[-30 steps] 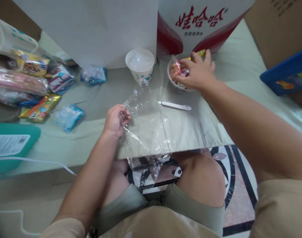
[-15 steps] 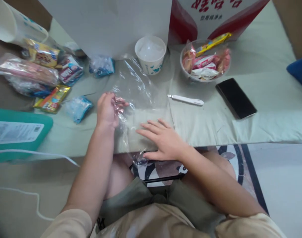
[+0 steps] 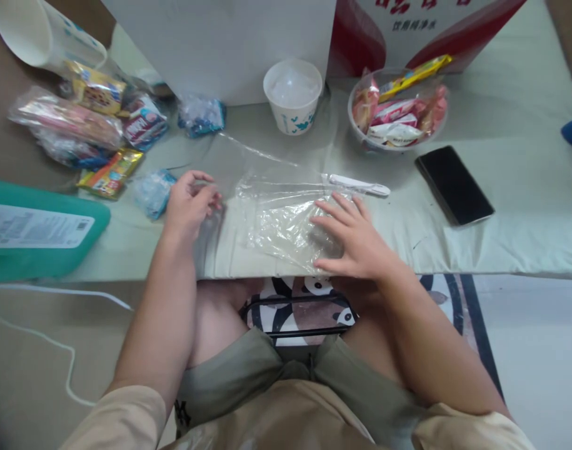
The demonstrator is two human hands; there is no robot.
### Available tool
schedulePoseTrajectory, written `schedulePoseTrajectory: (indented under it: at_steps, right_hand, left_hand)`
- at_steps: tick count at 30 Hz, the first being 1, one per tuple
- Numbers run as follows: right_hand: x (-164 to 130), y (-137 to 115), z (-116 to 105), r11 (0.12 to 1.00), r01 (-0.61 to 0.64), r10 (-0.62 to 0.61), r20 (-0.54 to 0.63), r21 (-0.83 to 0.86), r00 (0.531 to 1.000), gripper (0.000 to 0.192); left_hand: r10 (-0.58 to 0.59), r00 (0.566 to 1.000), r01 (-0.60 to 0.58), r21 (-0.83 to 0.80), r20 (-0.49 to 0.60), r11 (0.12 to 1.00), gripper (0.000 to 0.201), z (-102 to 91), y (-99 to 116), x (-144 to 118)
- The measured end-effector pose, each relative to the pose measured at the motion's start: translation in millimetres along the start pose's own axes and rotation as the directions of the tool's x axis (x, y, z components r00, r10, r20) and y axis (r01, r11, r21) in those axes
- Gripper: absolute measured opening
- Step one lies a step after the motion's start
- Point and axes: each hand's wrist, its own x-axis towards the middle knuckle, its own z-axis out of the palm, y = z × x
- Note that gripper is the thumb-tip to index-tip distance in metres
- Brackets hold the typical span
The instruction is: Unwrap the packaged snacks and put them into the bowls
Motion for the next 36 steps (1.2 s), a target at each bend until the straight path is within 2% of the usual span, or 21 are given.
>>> schedulePoseTrajectory:
  at_steps: [2,4,6,7,8,9,12,15,16,18,20,22,26,28,29,31,32,34,36]
  right_hand:
    - [-2.9,-12.7,2.8,0.996,0.088,-0.089,0.069,0.027,0.994,0.08]
    - [-3.7,-24.9,8.5,0.992,0.122,-0.123,0.149,0.012,0.981,0.071]
    - [-2.1,-31.7,13.6,0.992,0.127,-0.123,0.2,-0.007,0.972,0.046]
    - [-0.7,-32.6,14.9,0.992,0.127,-0.123,0.206,-0.007,0.971,0.032]
    - [1.0,-32.0,15.1,0.992,0.125,-0.123,0.197,0.004,0.973,0.022]
    - [2.7,-30.3,14.1,0.993,0.117,-0.12,0.175,0.025,0.977,0.019]
    - [6.1,-22.4,6.7,0.981,0.055,-0.068,0.064,0.184,0.996,0.02]
    - [4.7,-13.7,-0.8,0.876,0.034,0.01,-0.09,0.482,0.996,0.02]
    - [3.3,-10.6,-1.9,0.814,0.069,0.019,-0.144,0.577,0.989,0.028]
    - [-0.2,-3.8,-1.9,0.711,0.137,0.016,-0.211,0.69,0.977,0.056]
    - [-3.3,2.9,-0.2,0.693,0.136,0.008,-0.196,0.708,0.981,0.083]
    - [-4.9,7.8,1.5,0.732,0.073,0.028,-0.137,0.677,0.99,0.098]
    - [-3.4,6.2,2.8,0.796,0.034,0.036,-0.102,0.605,0.994,0.103]
    - [-0.5,-1.1,4.2,0.827,0.071,0.011,-0.142,0.558,0.99,0.095]
    - [1.5,-5.7,5.4,0.838,0.081,0.019,-0.176,0.539,0.984,0.084]
    - [6.6,-15.0,8.5,0.852,0.037,0.126,-0.274,0.522,0.953,0.055]
    - [9.8,-18.7,10.1,0.849,-0.018,0.218,-0.319,0.528,0.922,0.049]
    - [17.2,-21.9,12.9,0.803,-0.16,0.428,-0.369,0.575,0.825,0.054]
    - [24.7,-18.9,14.0,0.721,-0.291,0.597,-0.351,0.629,0.721,0.053]
  left_hand:
    - [0.24,0.969,-0.242,0.027,0.067,0.97,0.02,-0.2,-1.4,-7.6]
    - [0.418,0.87,-0.458,0.115,0.261,0.882,0.033,0.4,-3.6,-16.6]
    - [0.456,0.749,-0.604,0.212,0.481,0.769,0.046,1.3,-7.3,-23.9]
    - [0.438,0.708,-0.646,0.257,0.554,0.719,0.049,1.6,-9.4,-26.2]
    - [0.408,0.686,-0.669,0.3,0.603,0.68,0.05,1.7,-11.4,-27.6]
    - [0.379,0.678,-0.678,0.337,0.629,0.653,0.048,1.6,-12.8,-28.2]
    - [0.338,0.695,-0.661,0.378,0.635,0.649,0.026,0.2,-12.4,-28.5]
    - [0.369,0.719,-0.593,0.244,0.589,0.767,0.004,-0.7,-6.7,-30.8]
    - [0.383,0.74,-0.546,0.162,0.553,0.822,0.007,-0.4,-4.9,-32.0]
    - [0.374,0.818,-0.414,-0.006,0.437,0.91,0.015,1.3,-2.2,-34.0]
    - [0.299,0.906,-0.268,-0.141,0.299,0.953,0.022,4.2,-0.6,-34.1]
    - [0.203,0.962,-0.154,-0.252,0.182,0.955,0.028,7.6,0.9,-32.2]
    - [0.112,0.99,-0.071,-0.39,0.084,0.918,0.032,13.6,3.9,-26.6]
    - [0.095,0.993,-0.06,-0.387,0.071,0.92,0.032,15.8,4.0,-25.3]
    - [0.084,0.994,-0.05,-0.377,0.072,0.925,0.032,16.7,3.5,-25.0]
    - [0.053,0.995,-0.019,-0.352,0.086,0.936,0.03,18.1,1.6,-24.9]
    - [0.033,0.995,0.001,-0.334,0.096,0.943,0.028,18.7,0.4,-24.7]
    - [0.002,0.995,0.026,-0.286,0.095,0.958,0.022,19.7,-2.3,-23.9]
    - [-0.003,0.998,0.018,-0.221,0.069,0.975,0.017,20.6,-4.9,-22.5]
